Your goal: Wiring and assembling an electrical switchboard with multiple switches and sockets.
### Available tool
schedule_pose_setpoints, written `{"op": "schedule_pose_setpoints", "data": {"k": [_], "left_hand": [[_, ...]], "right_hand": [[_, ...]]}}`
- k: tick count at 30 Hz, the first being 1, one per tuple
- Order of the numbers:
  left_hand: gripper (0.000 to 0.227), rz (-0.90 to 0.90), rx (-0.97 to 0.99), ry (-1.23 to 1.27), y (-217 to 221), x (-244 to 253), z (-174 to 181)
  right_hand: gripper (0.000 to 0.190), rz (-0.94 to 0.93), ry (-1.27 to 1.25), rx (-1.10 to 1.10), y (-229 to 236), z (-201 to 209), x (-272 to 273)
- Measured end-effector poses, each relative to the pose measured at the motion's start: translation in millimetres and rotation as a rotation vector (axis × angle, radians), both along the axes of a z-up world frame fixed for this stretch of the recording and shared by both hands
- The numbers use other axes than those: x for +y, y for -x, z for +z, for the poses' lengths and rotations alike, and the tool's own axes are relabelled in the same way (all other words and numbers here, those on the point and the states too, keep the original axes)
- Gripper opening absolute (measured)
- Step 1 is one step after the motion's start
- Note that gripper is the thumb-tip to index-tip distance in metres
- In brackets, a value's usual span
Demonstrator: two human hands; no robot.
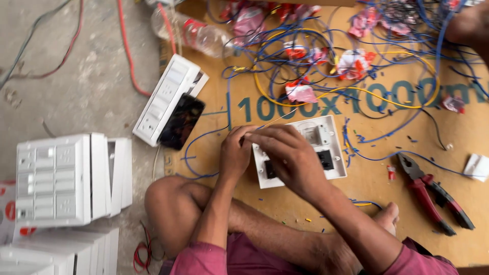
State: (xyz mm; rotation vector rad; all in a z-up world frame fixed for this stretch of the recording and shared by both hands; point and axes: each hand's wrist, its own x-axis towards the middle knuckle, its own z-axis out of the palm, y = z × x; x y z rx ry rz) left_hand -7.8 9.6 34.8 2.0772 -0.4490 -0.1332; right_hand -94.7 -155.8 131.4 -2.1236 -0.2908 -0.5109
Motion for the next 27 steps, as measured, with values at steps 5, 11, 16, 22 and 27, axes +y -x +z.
{"op": "schedule_pose_setpoints", "data": {"k": [5, 11, 16, 22, 27], "left_hand": [[0.02, 0.053, 0.052, 0.026, 1, -2, -1], [0.017, 0.103, 0.001, 0.055, -5, 2, 1], [0.019, 0.173, -0.016, 0.09, -7, 13, 13], [0.026, 0.093, -0.029, 0.19, -7, 30, 36], [0.011, -0.05, -0.108, -0.093, 3, 46, 43]], "right_hand": [[0.03, 0.004, -0.037, 0.053, 1, -12, -6], [0.03, 0.026, 0.036, 0.044, -1, 5, -9], [0.021, 0.028, 0.047, 0.069, 5, -12, -10], [0.018, -0.068, -0.409, -0.008, 6, -40, -34], [0.015, -0.277, -0.667, -0.066, 4, -24, -72]]}}
